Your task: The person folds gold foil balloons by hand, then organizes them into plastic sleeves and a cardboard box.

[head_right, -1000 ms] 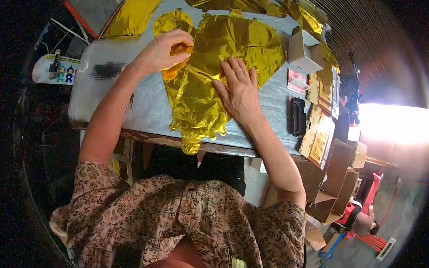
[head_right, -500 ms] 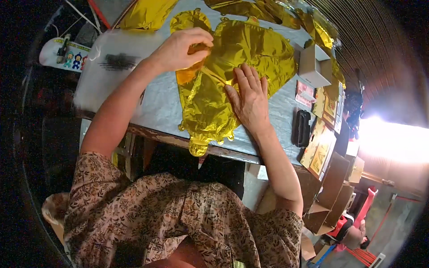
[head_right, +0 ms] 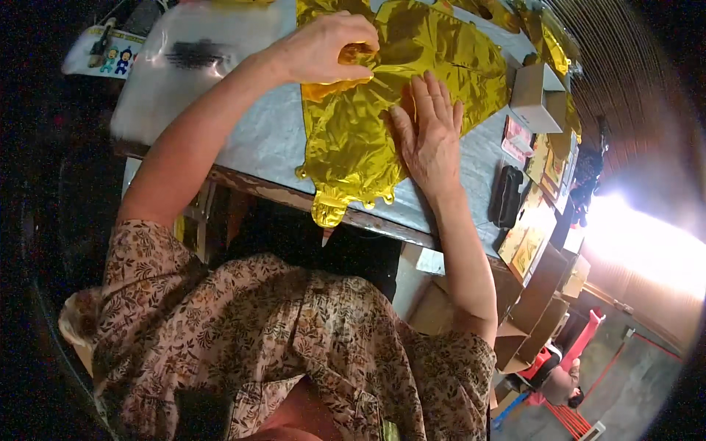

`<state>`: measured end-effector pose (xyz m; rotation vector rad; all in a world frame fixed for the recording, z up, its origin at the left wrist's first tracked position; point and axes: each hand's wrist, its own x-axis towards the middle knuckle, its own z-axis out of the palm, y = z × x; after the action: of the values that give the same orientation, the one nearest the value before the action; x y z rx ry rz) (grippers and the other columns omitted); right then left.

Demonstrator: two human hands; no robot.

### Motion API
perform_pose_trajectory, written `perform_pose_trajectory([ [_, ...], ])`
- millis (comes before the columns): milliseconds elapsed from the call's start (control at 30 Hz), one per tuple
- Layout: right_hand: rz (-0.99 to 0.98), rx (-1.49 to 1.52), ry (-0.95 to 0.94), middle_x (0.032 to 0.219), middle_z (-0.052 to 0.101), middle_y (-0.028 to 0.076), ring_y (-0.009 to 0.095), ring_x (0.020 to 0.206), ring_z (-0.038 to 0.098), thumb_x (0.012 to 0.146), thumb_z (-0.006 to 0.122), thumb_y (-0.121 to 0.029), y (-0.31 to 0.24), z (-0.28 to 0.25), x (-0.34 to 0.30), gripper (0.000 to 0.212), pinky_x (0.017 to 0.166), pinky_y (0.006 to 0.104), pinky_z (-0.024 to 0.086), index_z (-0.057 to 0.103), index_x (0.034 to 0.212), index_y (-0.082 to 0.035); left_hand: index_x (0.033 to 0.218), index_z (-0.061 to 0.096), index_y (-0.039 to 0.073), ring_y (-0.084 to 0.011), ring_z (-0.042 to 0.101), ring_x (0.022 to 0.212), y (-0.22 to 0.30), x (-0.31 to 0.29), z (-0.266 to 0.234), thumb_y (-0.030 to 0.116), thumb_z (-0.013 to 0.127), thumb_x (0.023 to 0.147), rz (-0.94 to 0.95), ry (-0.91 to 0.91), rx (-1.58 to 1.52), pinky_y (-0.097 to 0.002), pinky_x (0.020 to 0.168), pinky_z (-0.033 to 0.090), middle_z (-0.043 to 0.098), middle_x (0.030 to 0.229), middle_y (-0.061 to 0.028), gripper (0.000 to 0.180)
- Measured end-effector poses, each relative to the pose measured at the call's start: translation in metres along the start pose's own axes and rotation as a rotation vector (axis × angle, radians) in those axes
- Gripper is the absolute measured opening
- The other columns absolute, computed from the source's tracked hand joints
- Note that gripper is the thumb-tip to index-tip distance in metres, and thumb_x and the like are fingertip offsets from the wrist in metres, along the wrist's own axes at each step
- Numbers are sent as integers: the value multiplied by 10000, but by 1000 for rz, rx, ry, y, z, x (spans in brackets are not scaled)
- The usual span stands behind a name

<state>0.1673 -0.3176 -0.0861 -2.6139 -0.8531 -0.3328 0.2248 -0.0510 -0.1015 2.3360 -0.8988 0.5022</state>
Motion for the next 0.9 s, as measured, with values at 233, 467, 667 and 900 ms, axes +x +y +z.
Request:
perform_pose_trajectory([
  [233,-54,-80,-109,1573,436,196,402,1459,385,1016,609,-336,-22,-13,-13,535,1188,616,242,514,1469,-67,1078,696,28,-314,628,1120,-1,-2,0,283,808,843,-83,-33,-25,-409,1005,506,668,1169,-100,364],
  [467,-38,-45,-104,1533,469,217,393,1438,414,1023,606,-291,-17,-9,-21,522,1189,529,276,511,1472,-43,1073,698,23,-325,641,1075,2,0,-6,285,809,844,-67,-11,-71,-411,974,510,670,1146,-121,366],
  [667,-20,-24,-93,1565,448,193,368,1465,396,1028,598,-327,-14,-4,-25,534,1206,546,248,507,1483,-61,833,682,-15,-348,656,998,-23,1,-53,335,750,913,-467,63,352,-461,876,508,674,1091,-151,366],
  [900,-34,-3,-52,1543,467,197,373,1459,399,1019,607,-319,-11,-1,-25,524,1190,543,267,515,1467,-63,995,718,21,-333,618,1100,5,10,-35,323,737,912,-333,155,537,-491,941,477,667,1082,-131,314],
])
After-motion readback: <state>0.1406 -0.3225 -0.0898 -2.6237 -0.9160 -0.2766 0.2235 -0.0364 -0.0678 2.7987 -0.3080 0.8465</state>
